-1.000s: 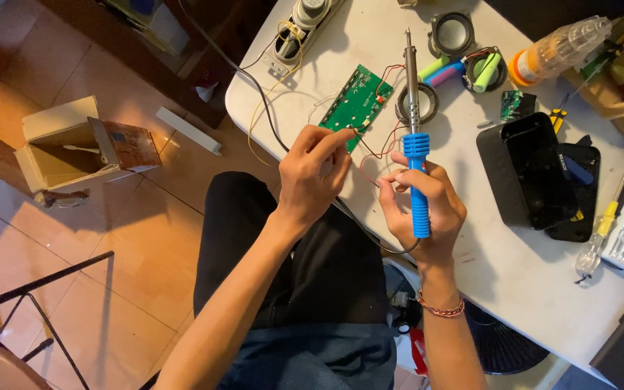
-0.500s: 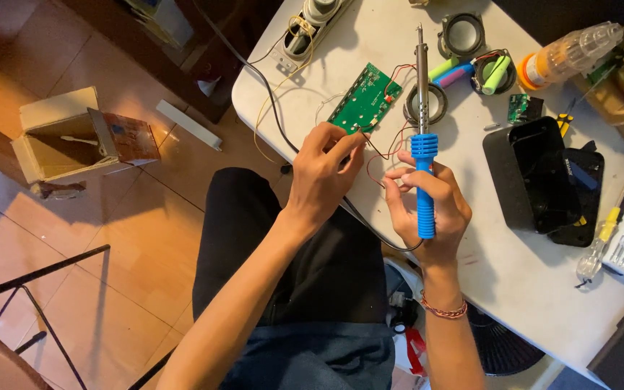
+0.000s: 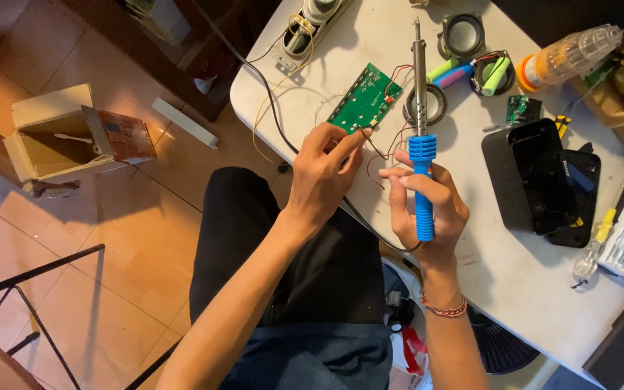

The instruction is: Soldering wires onto a printed circuit board (PCB) using a soldering iron and solder wire.

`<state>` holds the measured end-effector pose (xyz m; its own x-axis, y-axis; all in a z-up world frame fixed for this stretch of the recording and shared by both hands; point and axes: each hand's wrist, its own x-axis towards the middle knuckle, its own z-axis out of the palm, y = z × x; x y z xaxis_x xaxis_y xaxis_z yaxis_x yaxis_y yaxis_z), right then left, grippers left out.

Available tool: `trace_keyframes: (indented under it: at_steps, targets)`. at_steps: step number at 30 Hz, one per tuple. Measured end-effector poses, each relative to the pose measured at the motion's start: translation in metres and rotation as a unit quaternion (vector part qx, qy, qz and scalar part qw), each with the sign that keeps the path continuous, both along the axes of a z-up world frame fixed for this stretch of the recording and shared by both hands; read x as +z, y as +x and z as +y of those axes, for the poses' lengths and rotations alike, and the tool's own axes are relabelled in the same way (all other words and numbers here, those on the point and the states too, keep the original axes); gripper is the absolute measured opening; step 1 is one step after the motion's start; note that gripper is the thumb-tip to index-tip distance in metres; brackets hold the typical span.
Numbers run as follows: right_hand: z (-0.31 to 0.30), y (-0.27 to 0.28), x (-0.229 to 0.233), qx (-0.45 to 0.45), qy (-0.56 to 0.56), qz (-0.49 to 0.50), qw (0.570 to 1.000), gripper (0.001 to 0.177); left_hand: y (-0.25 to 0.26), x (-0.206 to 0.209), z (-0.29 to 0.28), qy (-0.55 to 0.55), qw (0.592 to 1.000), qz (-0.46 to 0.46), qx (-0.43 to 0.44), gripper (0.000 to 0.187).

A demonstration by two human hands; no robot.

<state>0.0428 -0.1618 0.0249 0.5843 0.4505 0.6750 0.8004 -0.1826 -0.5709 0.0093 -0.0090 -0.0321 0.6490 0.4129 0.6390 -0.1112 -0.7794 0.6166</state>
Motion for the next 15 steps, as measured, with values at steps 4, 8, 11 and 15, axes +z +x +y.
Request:
trace_keyframes:
  at_steps: [4, 8, 11, 15]
  targets:
    - [0.006, 0.001, 0.0, 0.013, 0.005, -0.016, 1.0, 0.023, 0.0, -0.002, 0.001, 0.004, 1.0, 0.0, -0.001, 0.017]
    - [0.012, 0.003, 0.004, 0.03, 0.013, -0.009, 0.999, 0.02, 0.0, -0.002, -0.001, 0.012, 1.0, 0.002, 0.009, 0.016]
    - [0.01, 0.004, 0.001, 0.033, 0.013, -0.005, 0.999, 0.02, 0.001, 0.0, 0.0, 0.005, 1.0, -0.002, 0.002, 0.015]
    - [0.007, 0.006, -0.002, 0.035, 0.009, 0.003, 0.999, 0.022, -0.001, 0.002, 0.003, 0.003, 1.0, 0.005, -0.018, 0.015]
